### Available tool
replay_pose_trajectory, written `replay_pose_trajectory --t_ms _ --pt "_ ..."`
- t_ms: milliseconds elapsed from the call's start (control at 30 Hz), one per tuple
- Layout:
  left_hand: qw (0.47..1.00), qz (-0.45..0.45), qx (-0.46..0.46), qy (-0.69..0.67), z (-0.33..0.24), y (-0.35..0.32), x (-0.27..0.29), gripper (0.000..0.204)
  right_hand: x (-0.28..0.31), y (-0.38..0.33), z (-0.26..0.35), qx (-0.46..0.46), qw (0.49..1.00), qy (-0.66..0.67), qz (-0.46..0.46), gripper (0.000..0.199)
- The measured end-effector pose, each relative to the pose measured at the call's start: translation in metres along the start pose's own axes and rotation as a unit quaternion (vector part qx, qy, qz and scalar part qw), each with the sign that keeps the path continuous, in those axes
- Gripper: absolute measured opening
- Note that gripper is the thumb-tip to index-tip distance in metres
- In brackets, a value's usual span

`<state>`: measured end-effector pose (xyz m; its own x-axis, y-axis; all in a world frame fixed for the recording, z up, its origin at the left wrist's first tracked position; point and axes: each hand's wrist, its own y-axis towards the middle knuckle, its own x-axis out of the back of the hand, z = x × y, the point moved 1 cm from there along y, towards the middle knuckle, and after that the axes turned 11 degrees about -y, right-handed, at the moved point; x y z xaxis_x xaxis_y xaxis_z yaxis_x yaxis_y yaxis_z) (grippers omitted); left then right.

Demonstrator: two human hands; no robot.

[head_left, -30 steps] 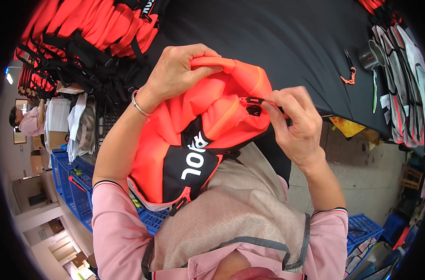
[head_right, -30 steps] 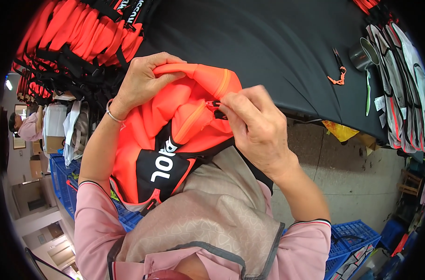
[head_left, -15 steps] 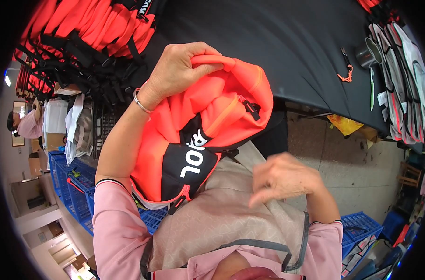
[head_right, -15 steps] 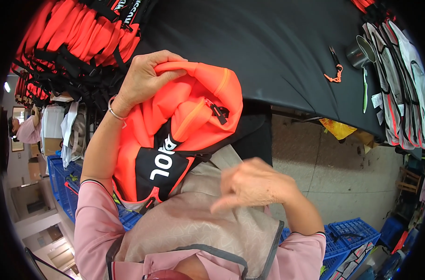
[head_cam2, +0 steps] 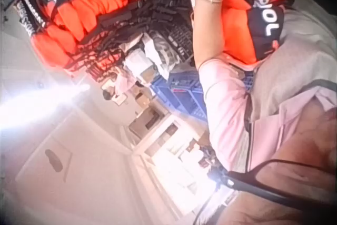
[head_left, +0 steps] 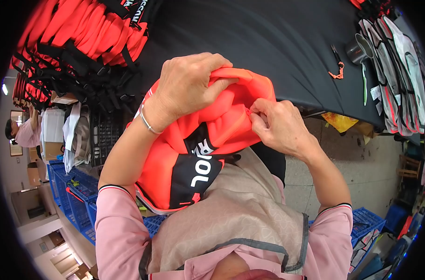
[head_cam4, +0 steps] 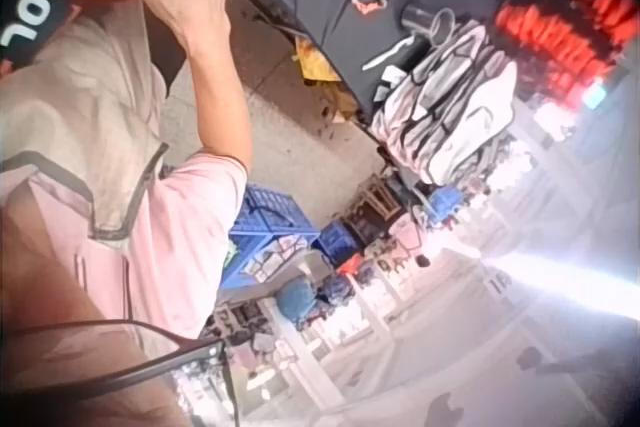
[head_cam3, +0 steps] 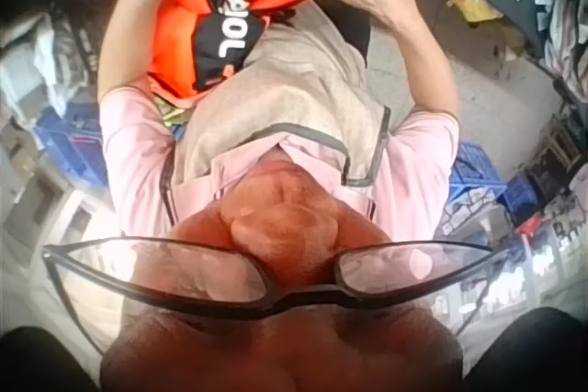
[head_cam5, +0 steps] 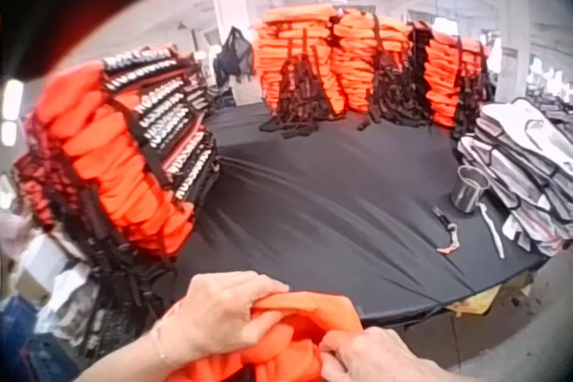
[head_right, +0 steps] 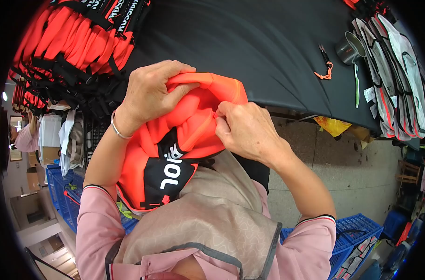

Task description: Checking and assembling components of a bright red backpack, including the liner and straps.

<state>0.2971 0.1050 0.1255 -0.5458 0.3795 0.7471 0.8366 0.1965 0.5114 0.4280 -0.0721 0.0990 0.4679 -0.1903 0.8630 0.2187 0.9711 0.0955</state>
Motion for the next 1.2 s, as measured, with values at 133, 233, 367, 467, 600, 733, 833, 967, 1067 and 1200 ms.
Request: replay_pose_trajectory --t_ms 133,233,367,467,600,733,833,967,1067,1200 --pt "0.983 -0.009 -0.147 0.109 -0.022 0.022 -0.002 0.041 0.014 -0.001 0.004 -0.049 0.99 0.087 0.1 0.021" --pt "0.989 0.104 -0.054 0.095 -0.024 0.024 -0.017 0.041 0.014 -0.001 -0.009 -0.022 0.977 0.141 0.161 0.026" --pt "0.971 0.201 0.083 0.095 -0.014 0.033 -0.029 0.03 0.024 -0.013 -0.03 -0.062 0.896 0.345 0.274 0.034" --pt "0.988 0.127 0.078 0.035 -0.008 0.046 -0.025 0.029 0.038 -0.019 -0.025 -0.093 0.821 0.474 0.305 0.033" --pt "0.989 0.13 0.074 0.014 -0.015 0.047 -0.031 0.031 0.041 -0.02 -0.026 0.083 0.922 0.335 0.174 0.032" --pt "0.96 0.18 -0.207 -0.061 -0.034 0.043 -0.02 0.053 0.052 -0.026 -0.027 -0.035 0.839 0.488 0.237 0.032" --pt "0.954 0.212 -0.204 -0.064 -0.037 0.037 -0.035 0.044 0.049 -0.031 -0.027 -0.047 0.822 0.518 0.232 0.033" --pt "0.927 0.227 -0.247 -0.17 -0.036 0.039 -0.049 0.027 0.054 -0.037 -0.018 -0.051 0.811 0.54 0.221 0.032" --pt "0.931 0.236 -0.169 -0.22 -0.034 0.036 -0.043 0.018 0.05 -0.042 -0.017 -0.074 0.803 0.562 0.184 0.031" --pt "0.95 0.188 -0.213 -0.13 -0.032 0.039 -0.07 0.009 0.039 -0.041 -0.021 -0.081 0.796 0.567 0.193 0.027"
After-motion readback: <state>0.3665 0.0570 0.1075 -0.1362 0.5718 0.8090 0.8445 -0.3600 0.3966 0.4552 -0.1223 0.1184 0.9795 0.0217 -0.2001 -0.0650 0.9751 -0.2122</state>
